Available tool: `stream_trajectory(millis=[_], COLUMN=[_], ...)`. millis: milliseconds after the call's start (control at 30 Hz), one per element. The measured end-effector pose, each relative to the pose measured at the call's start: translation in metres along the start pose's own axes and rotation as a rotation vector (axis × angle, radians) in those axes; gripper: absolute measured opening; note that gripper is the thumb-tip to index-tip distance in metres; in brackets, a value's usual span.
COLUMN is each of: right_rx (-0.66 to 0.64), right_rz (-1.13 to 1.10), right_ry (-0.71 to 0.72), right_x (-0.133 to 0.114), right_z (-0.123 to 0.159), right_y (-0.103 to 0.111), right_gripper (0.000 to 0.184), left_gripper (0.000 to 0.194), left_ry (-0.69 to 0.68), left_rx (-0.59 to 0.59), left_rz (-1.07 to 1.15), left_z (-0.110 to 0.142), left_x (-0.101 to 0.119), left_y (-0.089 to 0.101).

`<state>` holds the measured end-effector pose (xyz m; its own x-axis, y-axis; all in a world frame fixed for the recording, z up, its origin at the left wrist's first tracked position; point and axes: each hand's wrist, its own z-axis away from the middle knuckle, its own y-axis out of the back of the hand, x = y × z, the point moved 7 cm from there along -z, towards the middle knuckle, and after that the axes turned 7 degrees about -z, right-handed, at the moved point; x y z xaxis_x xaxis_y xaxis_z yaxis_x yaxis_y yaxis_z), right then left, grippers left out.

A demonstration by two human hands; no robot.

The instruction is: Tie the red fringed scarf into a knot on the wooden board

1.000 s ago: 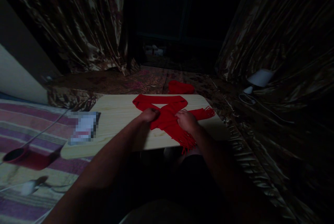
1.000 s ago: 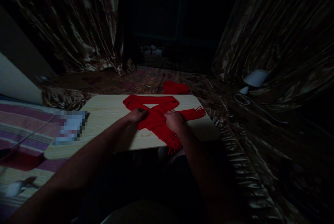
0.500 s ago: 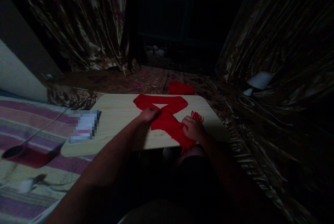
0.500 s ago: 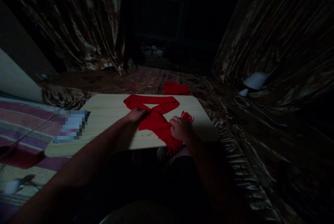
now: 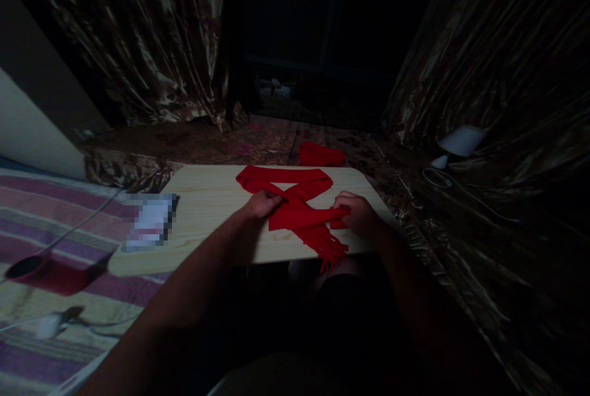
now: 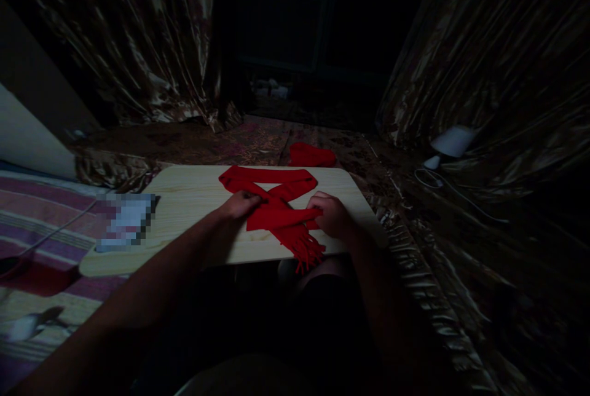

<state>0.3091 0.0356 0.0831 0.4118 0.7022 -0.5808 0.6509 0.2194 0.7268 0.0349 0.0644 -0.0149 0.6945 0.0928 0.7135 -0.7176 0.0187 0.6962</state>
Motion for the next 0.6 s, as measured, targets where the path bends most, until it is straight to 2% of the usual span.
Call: stream_trajectory(millis=[100,167,233,267,333,467,533,600], right_rx=[0.162,0.275,0.333,0.322,0.211,-0.055,-0.091,-0.08], right_rz=[0.012,0.146,0.364,0.477,0.637,0.706,0.705,0.687], right_ry=[0.002,-0.012,-0.084,-0.149,-0.334,-0.707,-0.815,-0.864], right_x=[-0.004,-0.002,0.004,0.01,0.028,0.068,0.077,0.079], right_z=[-0.003,-0.004,-0.004,-0.003,-0.001,0.012,0.013,0.005], right_y=[0.017,0.025,0.025,0.022,0.011,-0.006,-0.002,0.006], right_gripper=[0.023,0.022,0.022,0.022,0.022,0.031,0.033,0.034], left_gripper=[0.037,0.036,0.035,0.035,0.035,0.032,0.028,0.024], left_ry=[-0.023,-0.038,-0.052,-0.057,-0.069,-0.106,-0.118,-0.133], left_rx=[0.047,0.063,0.07,0.069,0.061,0.037,0.052,0.082], left_rz=[0.017,0.018,0.02,0.021,0.017,-0.056,-0.087,-0.108], left_z=[0.0,0.001,0.001,0.002,0.003,0.006,0.007,0.009], left_x=[-0.001,-0.002,-0.002,-0.001,-0.001,0.001,0.001,0.0], left_y=[0.002,0.002,0.002,0.002,0.002,0.0,-0.001,-0.001])
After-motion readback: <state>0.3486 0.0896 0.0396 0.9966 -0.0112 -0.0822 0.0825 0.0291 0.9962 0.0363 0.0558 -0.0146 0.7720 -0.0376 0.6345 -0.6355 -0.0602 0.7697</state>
